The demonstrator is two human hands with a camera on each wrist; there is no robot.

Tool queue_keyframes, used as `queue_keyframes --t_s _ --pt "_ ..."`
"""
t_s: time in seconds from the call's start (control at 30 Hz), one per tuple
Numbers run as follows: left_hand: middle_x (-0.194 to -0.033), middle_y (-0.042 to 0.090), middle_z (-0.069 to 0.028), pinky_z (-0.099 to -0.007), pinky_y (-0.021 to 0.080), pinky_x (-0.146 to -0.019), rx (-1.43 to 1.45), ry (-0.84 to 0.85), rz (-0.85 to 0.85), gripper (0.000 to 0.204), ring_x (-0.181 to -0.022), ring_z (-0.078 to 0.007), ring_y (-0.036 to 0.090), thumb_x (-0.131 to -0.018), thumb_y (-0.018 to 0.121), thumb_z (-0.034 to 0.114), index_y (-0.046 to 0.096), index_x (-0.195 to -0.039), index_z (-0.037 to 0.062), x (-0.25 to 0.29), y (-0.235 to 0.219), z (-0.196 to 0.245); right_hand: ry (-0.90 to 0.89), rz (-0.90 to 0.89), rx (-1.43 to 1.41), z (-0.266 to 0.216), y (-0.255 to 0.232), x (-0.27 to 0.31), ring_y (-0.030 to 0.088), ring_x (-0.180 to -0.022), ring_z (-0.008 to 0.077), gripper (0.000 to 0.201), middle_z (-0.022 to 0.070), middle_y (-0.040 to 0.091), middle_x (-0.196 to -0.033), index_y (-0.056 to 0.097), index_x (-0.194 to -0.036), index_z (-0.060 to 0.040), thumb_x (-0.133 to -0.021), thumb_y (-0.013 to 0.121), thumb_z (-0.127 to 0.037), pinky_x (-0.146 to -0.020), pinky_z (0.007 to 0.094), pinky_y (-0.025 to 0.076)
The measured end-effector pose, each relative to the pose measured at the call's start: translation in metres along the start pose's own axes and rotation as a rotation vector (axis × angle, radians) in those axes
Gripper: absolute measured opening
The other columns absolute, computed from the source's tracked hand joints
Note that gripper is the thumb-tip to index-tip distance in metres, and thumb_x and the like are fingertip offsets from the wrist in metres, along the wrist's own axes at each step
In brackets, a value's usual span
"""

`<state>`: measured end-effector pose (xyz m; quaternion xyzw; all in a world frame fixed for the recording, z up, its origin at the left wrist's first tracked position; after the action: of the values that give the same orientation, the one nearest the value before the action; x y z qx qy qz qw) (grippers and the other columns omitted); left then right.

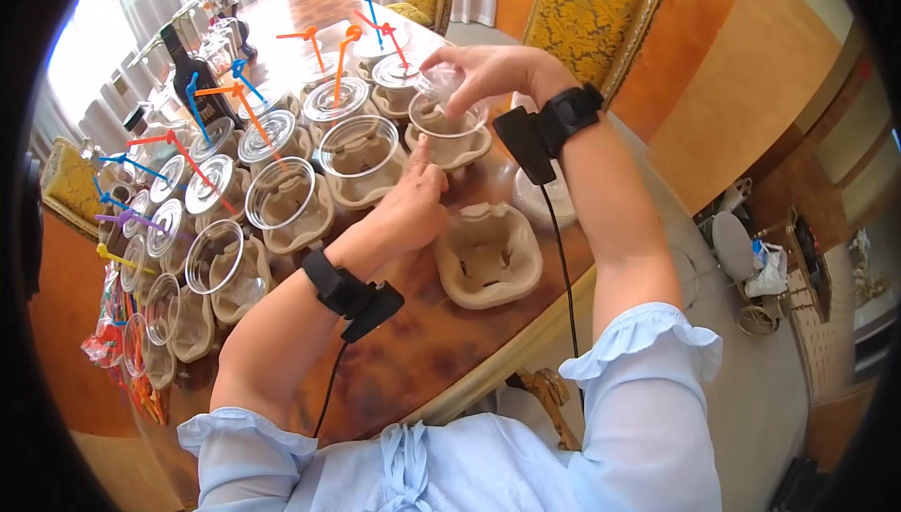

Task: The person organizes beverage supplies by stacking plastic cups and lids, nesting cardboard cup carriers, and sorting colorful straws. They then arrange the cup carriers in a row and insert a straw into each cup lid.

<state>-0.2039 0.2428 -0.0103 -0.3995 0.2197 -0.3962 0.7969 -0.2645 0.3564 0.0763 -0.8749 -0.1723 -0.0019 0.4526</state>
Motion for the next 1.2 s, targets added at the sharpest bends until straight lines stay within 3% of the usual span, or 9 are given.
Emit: queue_keyframes --t_s 0.07,0.13,0.23,0.33,0.53,0.57,0.7,0.9,1.2 --pt "-0.140 0.011 -0.0426 -0.0417 0.021 -0.112 -0.027 0.032 0.050 0.054 -0.135 -0.0479 0.016 -0.074 0.068 0.016 0.042 -0.110 -0.0151 0.001 -0.003 0.001 -0.073 0.043 -0.006 -0.016 -0.004 0.028 0.047 -0.105 0.0176 0.073 0.0088 0.050 -0.120 0.042 -0.132 -0.0075 -0.065 0.070 -0.013 -0.090 0.0265 0.039" --pt "-0.143 0.014 -0.0381 -0.0371 0.032 -0.105 -0.115 0.073 0.202 0.028 -0.133 -0.0452 0.024 -0.074 0.055 0.000 0.047 -0.101 -0.0011 0.007 -0.006 0.002 -0.226 0.135 0.011 -0.023 -0.008 0.065 0.047 -0.108 0.0180 0.073 0.0091 0.050 -0.119 0.042 -0.132 -0.0075 -0.064 0.069 -0.010 -0.091 0.0270 0.038" --pt "-0.140 0.024 -0.0362 -0.0377 0.034 -0.103 -0.045 0.169 0.304 0.029 -0.131 -0.0436 0.028 -0.074 0.051 -0.002 0.047 -0.103 -0.0002 0.020 -0.010 0.010 -0.333 0.429 0.339 -0.034 -0.002 0.131 0.052 -0.101 0.0244 0.072 0.0149 0.054 -0.111 0.046 -0.131 -0.0114 -0.063 0.069 -0.010 -0.079 0.0325 0.047" --pt "-0.139 0.031 -0.0318 -0.0379 0.037 -0.100 0.067 0.193 0.292 0.031 -0.129 -0.0411 0.034 -0.075 0.050 -0.001 0.046 -0.106 0.0009 0.036 -0.016 0.023 -0.003 0.421 0.358 0.000 0.025 0.162 0.048 -0.106 0.0349 0.076 0.0179 0.051 -0.117 0.045 -0.133 -0.0167 -0.061 0.069 -0.019 -0.094 0.0402 0.041" --pt "-0.129 0.047 -0.0234 -0.0386 0.039 -0.097 0.078 0.236 0.229 0.027 -0.124 -0.0367 0.042 -0.078 0.055 0.004 0.049 -0.104 0.0023 0.053 -0.017 0.038 0.284 0.532 0.297 0.069 0.067 0.163 0.044 -0.115 0.0367 0.076 0.0181 0.047 -0.126 0.044 -0.126 -0.0033 -0.059 0.075 -0.023 -0.102 0.0414 0.034" --pt "-0.127 0.049 -0.0229 -0.0388 0.039 -0.097 0.089 0.245 0.221 0.027 -0.123 -0.0364 0.043 -0.078 0.056 0.005 0.049 -0.104 0.0023 0.056 -0.016 0.038 0.265 0.531 0.269 0.072 0.070 0.162 0.043 -0.117 0.0431 0.082 0.0244 0.045 -0.127 0.044 -0.125 -0.0018 -0.059 0.079 -0.034 -0.099 0.0447 0.038" --pt "-0.126 0.050 -0.0227 -0.0395 0.040 -0.096 0.060 0.176 0.187 0.029 -0.121 -0.0370 0.045 -0.078 0.060 0.009 0.049 -0.104 0.0022 0.068 -0.014 0.029 0.235 0.635 0.296 0.076 0.081 0.165 0.037 -0.125 0.0448 0.074 0.0294 0.041 -0.130 0.050 -0.121 -0.0038 -0.061 0.083 -0.033 -0.103 0.0452 0.034" --pt "-0.126 0.049 -0.0227 -0.0391 0.040 -0.096 0.092 0.110 0.120 0.030 -0.119 -0.0378 0.046 -0.077 0.062 0.011 0.049 -0.103 0.0023 0.080 -0.011 0.022 0.178 0.711 0.085 0.078 0.084 0.169 0.034 -0.128 0.0431 0.063 0.0245 0.040 -0.136 0.055 -0.116 -0.0066 -0.065 0.080 -0.033 -0.104 0.0468 0.033" --pt "-0.128 0.048 -0.0223 -0.0394 0.041 -0.095 0.095 0.101 0.123 0.032 -0.117 -0.0386 0.047 -0.078 0.063 0.012 0.049 -0.105 0.0026 0.096 -0.015 0.018 0.129 0.702 0.401 0.067 0.099 0.167 0.034 -0.130 0.0377 0.054 0.0155 0.048 -0.132 0.059 -0.114 -0.0083 -0.068 0.078 -0.027 -0.106 0.0464 0.028"
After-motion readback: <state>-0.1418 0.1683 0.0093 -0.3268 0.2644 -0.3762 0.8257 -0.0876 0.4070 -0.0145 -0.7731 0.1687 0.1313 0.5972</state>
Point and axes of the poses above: each hand's wrist, its own x-axis away from the middle knuckle, its own y-axis out of the palm, z = x × y, the point moved 8 cm from there along -x, towards the middle knuckle
